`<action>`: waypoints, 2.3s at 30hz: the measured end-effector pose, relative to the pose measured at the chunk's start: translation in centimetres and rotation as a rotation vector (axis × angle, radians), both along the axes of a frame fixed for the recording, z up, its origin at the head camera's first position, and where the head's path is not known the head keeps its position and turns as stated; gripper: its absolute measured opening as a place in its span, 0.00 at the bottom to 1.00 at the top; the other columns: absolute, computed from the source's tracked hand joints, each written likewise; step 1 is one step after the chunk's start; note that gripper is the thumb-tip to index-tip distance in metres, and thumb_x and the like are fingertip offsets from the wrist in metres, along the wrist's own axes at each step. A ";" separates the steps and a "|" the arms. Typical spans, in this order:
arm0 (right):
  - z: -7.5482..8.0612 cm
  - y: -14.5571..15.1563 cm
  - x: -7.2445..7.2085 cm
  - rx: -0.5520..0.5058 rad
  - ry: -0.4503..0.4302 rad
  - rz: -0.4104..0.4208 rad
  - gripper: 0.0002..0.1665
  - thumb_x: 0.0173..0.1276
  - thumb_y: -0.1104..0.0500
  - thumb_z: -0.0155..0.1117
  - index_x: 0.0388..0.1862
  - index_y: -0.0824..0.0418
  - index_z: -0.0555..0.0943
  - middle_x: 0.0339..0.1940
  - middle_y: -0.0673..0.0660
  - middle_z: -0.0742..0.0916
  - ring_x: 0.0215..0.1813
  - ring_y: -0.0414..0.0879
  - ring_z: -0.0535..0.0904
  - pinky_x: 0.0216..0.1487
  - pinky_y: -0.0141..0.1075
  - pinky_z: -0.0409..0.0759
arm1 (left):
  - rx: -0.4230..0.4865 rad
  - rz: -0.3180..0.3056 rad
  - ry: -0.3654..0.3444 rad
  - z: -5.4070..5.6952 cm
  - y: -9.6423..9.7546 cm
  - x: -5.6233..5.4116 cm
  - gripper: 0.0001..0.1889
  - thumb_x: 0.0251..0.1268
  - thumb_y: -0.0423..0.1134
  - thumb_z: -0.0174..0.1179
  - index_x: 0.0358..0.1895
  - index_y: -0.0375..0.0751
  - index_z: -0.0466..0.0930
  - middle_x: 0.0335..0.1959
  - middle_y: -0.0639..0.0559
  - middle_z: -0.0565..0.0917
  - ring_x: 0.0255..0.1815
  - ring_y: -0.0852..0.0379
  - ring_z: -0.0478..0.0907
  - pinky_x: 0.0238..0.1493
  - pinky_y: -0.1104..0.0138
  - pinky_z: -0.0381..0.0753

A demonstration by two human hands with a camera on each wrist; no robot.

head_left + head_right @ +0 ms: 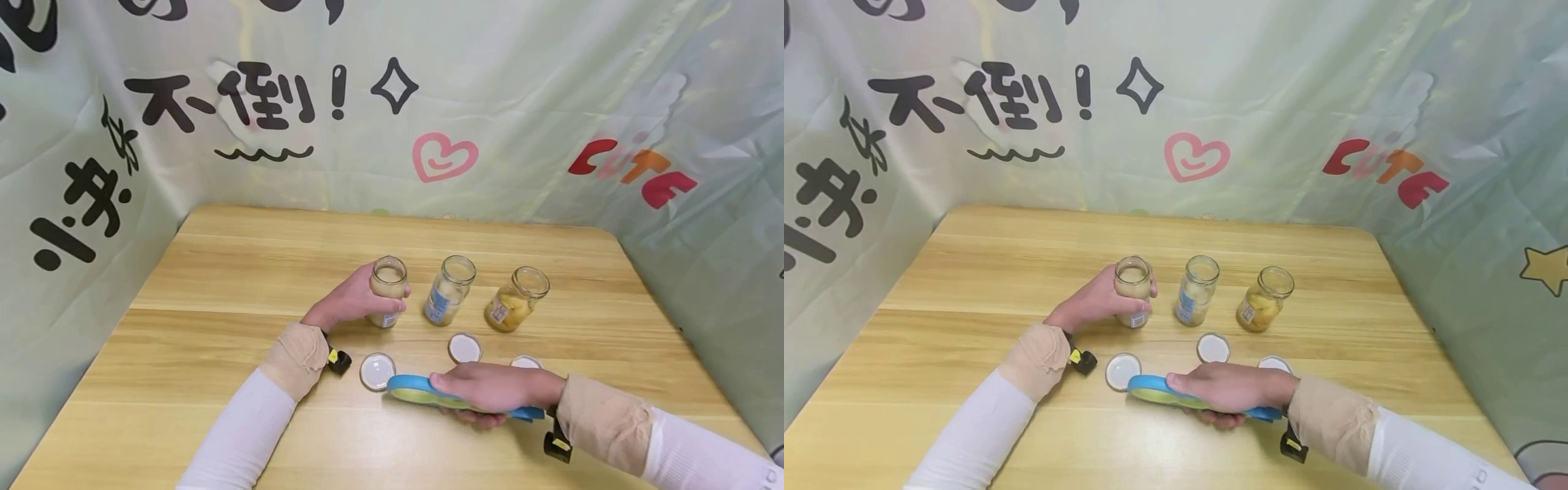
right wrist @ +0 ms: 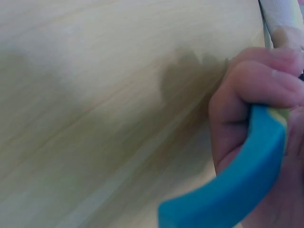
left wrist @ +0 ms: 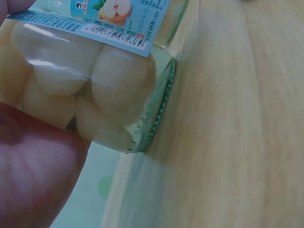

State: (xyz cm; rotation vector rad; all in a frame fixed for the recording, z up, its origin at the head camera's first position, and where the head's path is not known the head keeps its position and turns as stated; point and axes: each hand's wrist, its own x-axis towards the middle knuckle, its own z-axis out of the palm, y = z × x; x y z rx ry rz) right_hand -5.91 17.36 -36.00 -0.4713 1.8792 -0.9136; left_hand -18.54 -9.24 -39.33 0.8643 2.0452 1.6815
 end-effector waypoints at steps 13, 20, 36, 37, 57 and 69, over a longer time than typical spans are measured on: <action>1.4 3.9 1.6 -0.059 0.374 -0.018 0.23 0.88 0.52 0.38 0.37 0.57 0.77 0.17 0.39 0.73 0.15 0.28 0.64 0.15 0.29 0.64 | 0.011 -0.001 -0.004 -0.1 0.0 0.1 0.20 0.58 0.37 0.72 0.53 0.45 0.77 0.47 0.48 0.86 0.49 0.53 0.84 0.60 0.59 0.81; 0.9 6.7 2.3 -0.105 0.451 -0.112 0.20 0.88 0.58 0.39 0.37 0.59 0.76 0.17 0.44 0.72 0.17 0.27 0.62 0.14 0.31 0.62 | 0.006 0.005 -0.024 -0.1 0.1 0.1 0.21 0.59 0.36 0.72 0.54 0.45 0.77 0.47 0.48 0.86 0.50 0.52 0.84 0.60 0.59 0.82; 0.3 12.6 4.7 -0.042 0.636 -0.286 0.15 0.86 0.63 0.42 0.40 0.56 0.75 0.16 0.54 0.75 0.17 0.28 0.64 0.16 0.32 0.66 | -0.007 0.015 -0.040 -0.3 0.1 0.0 0.23 0.58 0.37 0.73 0.56 0.45 0.76 0.48 0.48 0.86 0.50 0.53 0.84 0.60 0.60 0.82; 0.2 13.0 4.8 -0.041 0.635 -0.298 0.15 0.86 0.63 0.41 0.40 0.56 0.75 0.15 0.55 0.74 0.17 0.28 0.64 0.16 0.32 0.66 | -0.007 0.016 -0.040 -0.3 0.1 0.0 0.23 0.58 0.37 0.73 0.56 0.45 0.76 0.48 0.48 0.86 0.50 0.53 0.84 0.60 0.60 0.82; -1.3 16.7 5.2 0.595 0.801 -0.508 0.32 0.80 0.34 0.51 0.55 0.63 0.74 0.24 0.51 0.76 0.26 0.42 0.70 0.25 0.34 0.64 | -0.001 0.033 -0.040 -0.3 0.1 0.0 0.22 0.58 0.35 0.73 0.55 0.47 0.76 0.47 0.47 0.86 0.50 0.53 0.84 0.60 0.59 0.82; -1.7 18.3 4.3 0.774 0.859 -0.486 0.50 0.72 0.25 0.53 0.60 0.72 0.74 0.46 0.70 0.82 0.36 0.58 0.82 0.29 0.54 0.77 | -0.014 0.030 -0.035 0.0 0.2 0.3 0.22 0.58 0.36 0.72 0.55 0.47 0.76 0.48 0.48 0.86 0.50 0.53 0.84 0.61 0.59 0.81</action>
